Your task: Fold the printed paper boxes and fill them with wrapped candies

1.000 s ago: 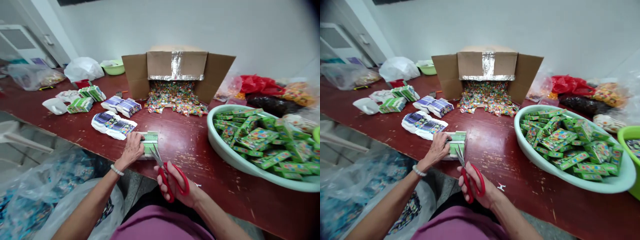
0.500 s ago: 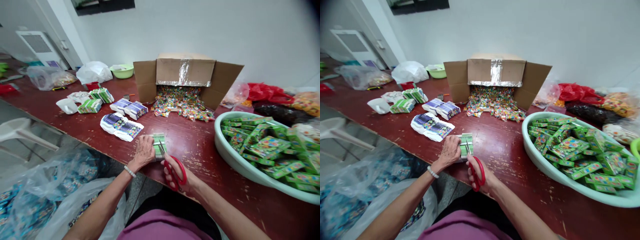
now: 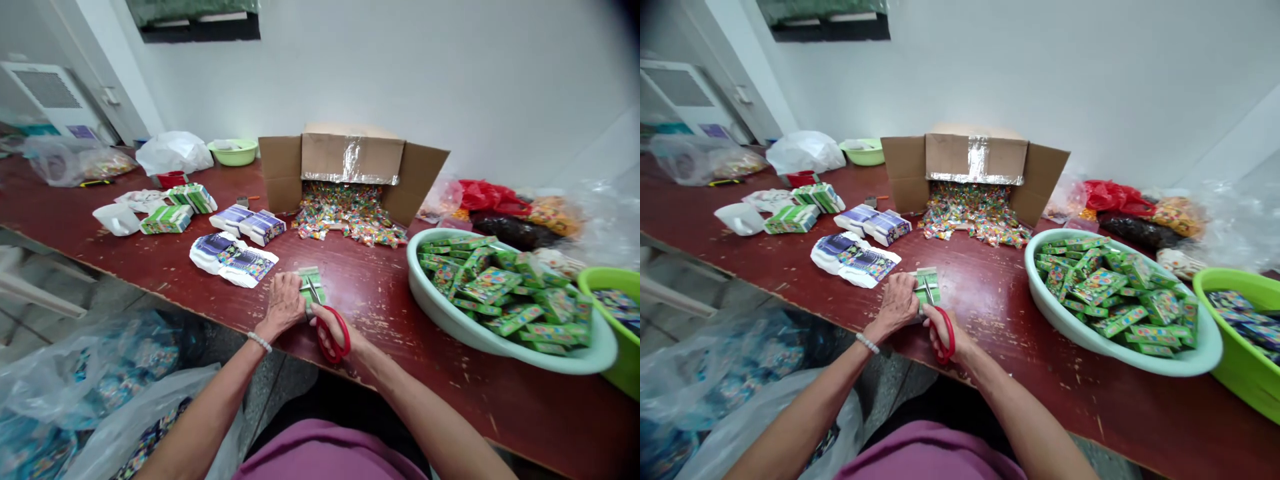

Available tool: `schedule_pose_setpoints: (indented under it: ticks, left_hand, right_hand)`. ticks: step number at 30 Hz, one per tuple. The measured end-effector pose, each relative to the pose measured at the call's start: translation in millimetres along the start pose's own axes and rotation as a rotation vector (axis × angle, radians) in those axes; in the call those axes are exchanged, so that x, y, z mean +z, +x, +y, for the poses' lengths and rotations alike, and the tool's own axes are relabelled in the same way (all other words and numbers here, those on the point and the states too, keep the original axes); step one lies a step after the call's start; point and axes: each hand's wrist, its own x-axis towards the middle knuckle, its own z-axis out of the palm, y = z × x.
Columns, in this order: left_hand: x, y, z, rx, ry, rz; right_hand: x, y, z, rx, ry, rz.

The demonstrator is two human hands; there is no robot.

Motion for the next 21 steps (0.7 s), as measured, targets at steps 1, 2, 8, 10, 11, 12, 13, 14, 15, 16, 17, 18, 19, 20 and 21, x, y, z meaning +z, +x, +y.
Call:
schedule_pose_setpoints:
  ticks: [1, 2, 8, 10, 11, 12, 13, 14, 15, 16, 17, 18, 19, 20, 21]
  left_hand:
    - [0.5, 0, 0, -0.005, 0.010, 0.000]
    - [1.2, 0, 0, -0.011, 0.021, -0.001]
    - [6.7, 3, -2, -0.046, 0.103, -0.022]
    - [7.2, 5, -4, -0.044, 0.130, -0.039]
    - [6.5, 7, -5, -0.039, 0.143, -0.049]
    - [5.1, 9, -6, -0.031, 0.156, -0.060]
    - [3.1, 11, -6, -0.018, 0.168, -0.071]
    - [0.7, 14, -5, -0.010, 0.182, -0.078]
    - [-1.7, 17, -5, 0.004, 0.194, -0.088]
    - [-3.9, 21, -4, 0.014, 0.206, -0.096]
    - [-5.4, 24, -4, 0.025, 0.215, -0.103]
    - [-6.0, 28, -4, 0.042, 0.220, -0.108]
    - [-5.6, 31, -5, 0.055, 0.223, -0.108]
    - [-4.3, 34, -7, 0.058, 0.236, -0.107]
    - [-2.2, 36, -9, 0.060, 0.269, -0.118]
  right_hand:
    - [0, 0, 2, -0.020, -0.008, 0.005]
    - [0, 1, 3, -0.038, -0.015, 0.011]
    - [-2, 5, 6, -0.099, -0.041, 0.009]
    - [-1, 5, 7, -0.099, -0.041, 0.014]
    - [0, 4, 8, -0.095, -0.040, 0.022]
    - [1, 1, 8, -0.088, -0.040, 0.030]
    - [1, -3, 8, -0.080, -0.040, 0.035]
    - [1, -8, 8, -0.072, -0.040, 0.038]
    - [-2, -15, 8, -0.066, -0.034, 0.043]
    - [-5, -22, 7, -0.074, -0.040, 0.046]
    - [-11, -31, 8, -0.102, -0.068, 0.058]
    - [-19, -41, 9, -0.143, -0.122, 0.091]
    - [-28, -52, 12, -0.189, -0.195, 0.152]
    - [-39, -64, 16, -0.230, -0.275, 0.234]
    - [-51, -78, 23, -0.254, -0.347, 0.325]
